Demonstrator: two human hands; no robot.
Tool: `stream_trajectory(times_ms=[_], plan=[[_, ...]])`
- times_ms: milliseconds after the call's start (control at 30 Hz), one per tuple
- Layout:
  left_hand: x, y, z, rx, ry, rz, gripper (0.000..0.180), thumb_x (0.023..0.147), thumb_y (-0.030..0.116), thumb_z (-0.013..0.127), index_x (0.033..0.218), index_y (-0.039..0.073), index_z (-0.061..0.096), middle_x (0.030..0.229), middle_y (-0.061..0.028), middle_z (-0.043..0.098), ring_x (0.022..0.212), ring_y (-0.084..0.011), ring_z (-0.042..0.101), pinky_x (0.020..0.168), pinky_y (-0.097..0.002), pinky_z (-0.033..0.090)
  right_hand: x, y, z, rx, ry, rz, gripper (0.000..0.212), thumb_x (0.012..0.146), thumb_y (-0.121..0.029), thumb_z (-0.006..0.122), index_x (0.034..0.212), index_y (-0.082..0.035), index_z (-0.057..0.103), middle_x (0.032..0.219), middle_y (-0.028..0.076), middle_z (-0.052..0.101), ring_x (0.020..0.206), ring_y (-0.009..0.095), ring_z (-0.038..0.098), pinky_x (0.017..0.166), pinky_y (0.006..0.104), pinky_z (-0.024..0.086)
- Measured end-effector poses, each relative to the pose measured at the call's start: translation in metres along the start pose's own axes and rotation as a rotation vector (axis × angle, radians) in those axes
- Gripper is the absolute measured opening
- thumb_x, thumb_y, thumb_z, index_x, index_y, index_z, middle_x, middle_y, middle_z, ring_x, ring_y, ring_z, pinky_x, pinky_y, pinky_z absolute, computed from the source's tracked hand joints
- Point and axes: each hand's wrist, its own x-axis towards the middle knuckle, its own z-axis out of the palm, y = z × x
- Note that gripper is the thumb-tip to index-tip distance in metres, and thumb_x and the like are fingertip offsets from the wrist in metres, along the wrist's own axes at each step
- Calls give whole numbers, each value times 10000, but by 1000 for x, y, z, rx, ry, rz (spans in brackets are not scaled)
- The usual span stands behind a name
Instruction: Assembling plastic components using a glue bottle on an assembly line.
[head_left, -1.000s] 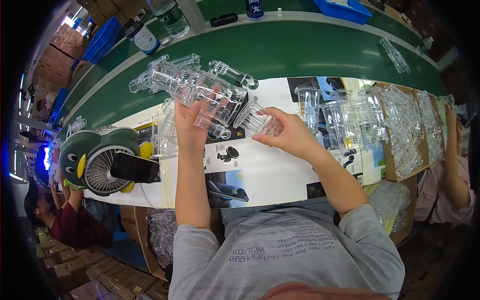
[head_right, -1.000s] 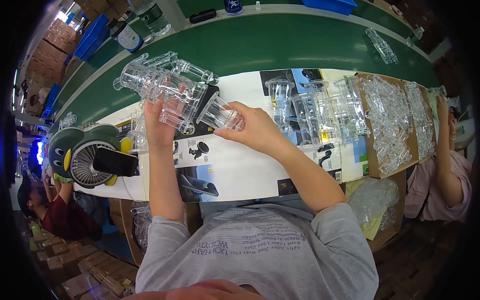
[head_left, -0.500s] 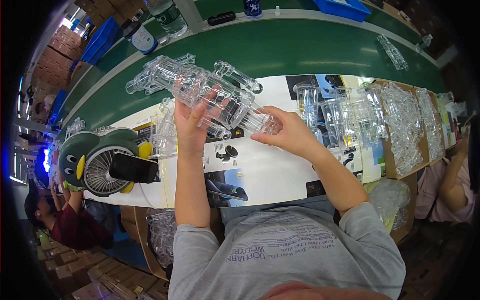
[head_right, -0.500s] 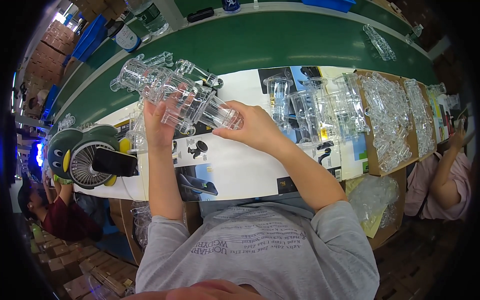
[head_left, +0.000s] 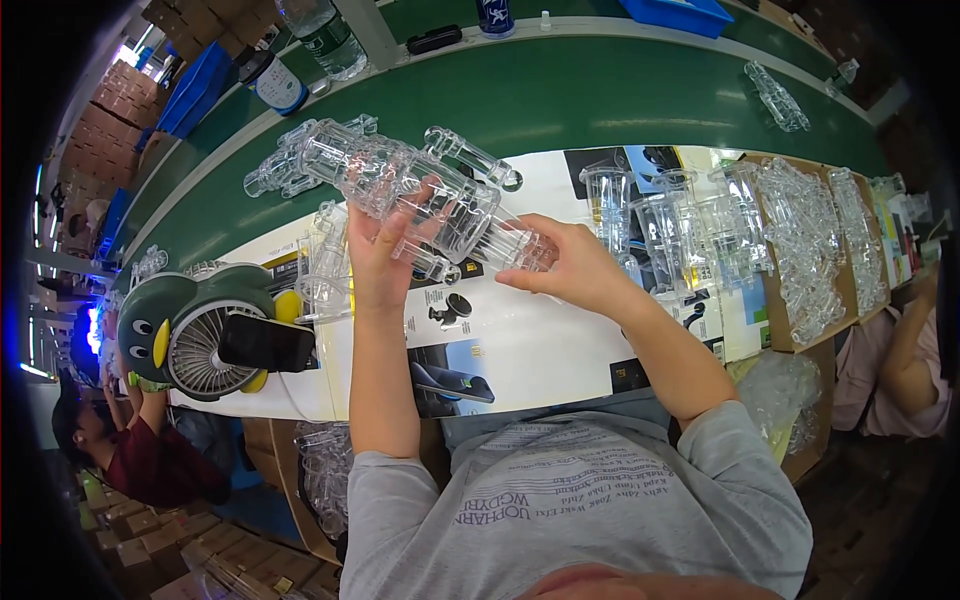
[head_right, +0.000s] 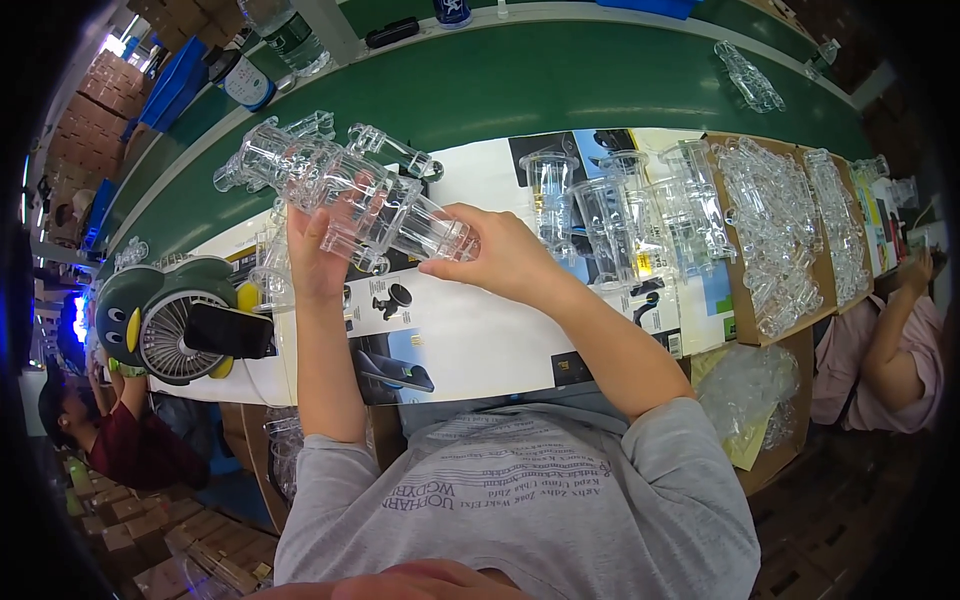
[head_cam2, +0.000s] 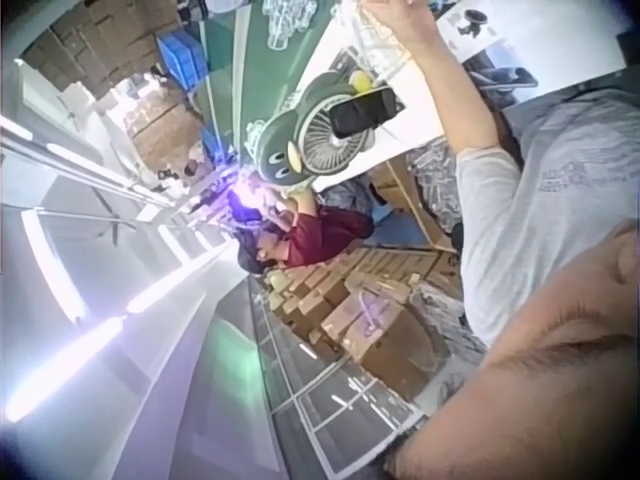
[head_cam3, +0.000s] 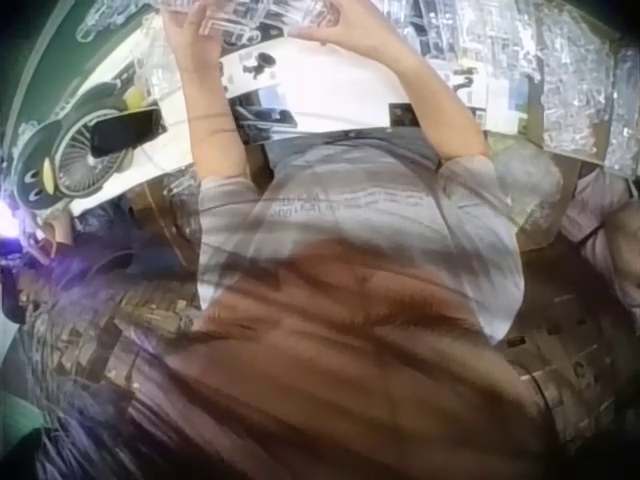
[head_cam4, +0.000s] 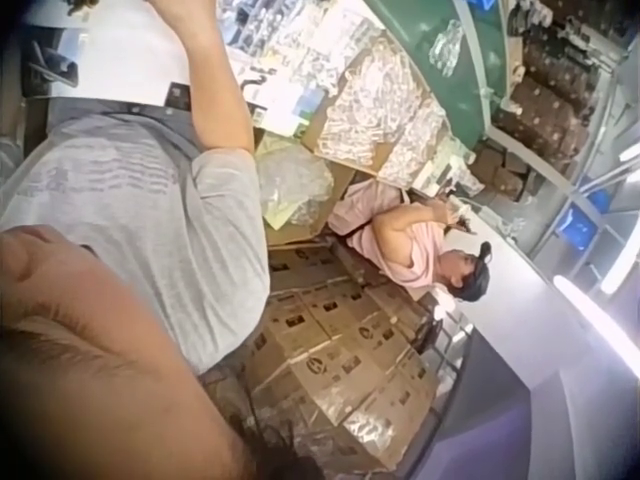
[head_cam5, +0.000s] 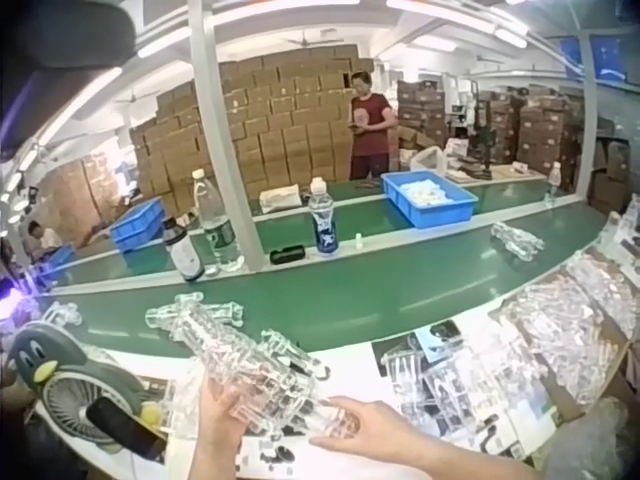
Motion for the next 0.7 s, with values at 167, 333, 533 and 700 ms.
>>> stream_trajectory(times_ms=[167, 333, 533, 700], plan=[[-2, -2, -3, 7, 26, -31, 784, 754, 101, 670, 1367, 113, 181, 1261, -155, 405, 1143, -366, 459, 890, -537, 443, 0, 2, 0, -14, 8, -30, 661, 647, -424, 737, 1106, 13, 550, 744, 130, 635, 625, 191, 603, 608, 279, 468], [-1, -3, -4, 5, 6, -43, 790, 759, 129, 675, 1371, 123, 176, 1257, -148, 412, 1147, -363, 456, 896, -520, 440, -1, 0, 0, 2, 10, -24, 654, 644, -418, 735, 1103, 11, 553, 730, 127, 634, 619, 192, 602, 605, 279, 468], [-2, -6, -5, 8, 1, -36, 782, 751, 157, 688, 1360, 111, 198, 1248, -148, 420, 1148, -366, 455, 900, -524, 440, -2, 1, 1, -18, 35, -50, 633, 636, -398, 739, 1093, 3, 563, 726, 127, 638, 621, 194, 611, 600, 280, 470], [-3, -6, -9, 1, -21, -33, 740, 752, 172, 690, 1334, 91, 241, 1243, -149, 425, 1144, -371, 459, 909, -534, 430, -3, 1, 3, -14, 74, -107, 618, 627, -381, 746, 1085, -6, 569, 699, 123, 637, 601, 197, 615, 582, 281, 470]])
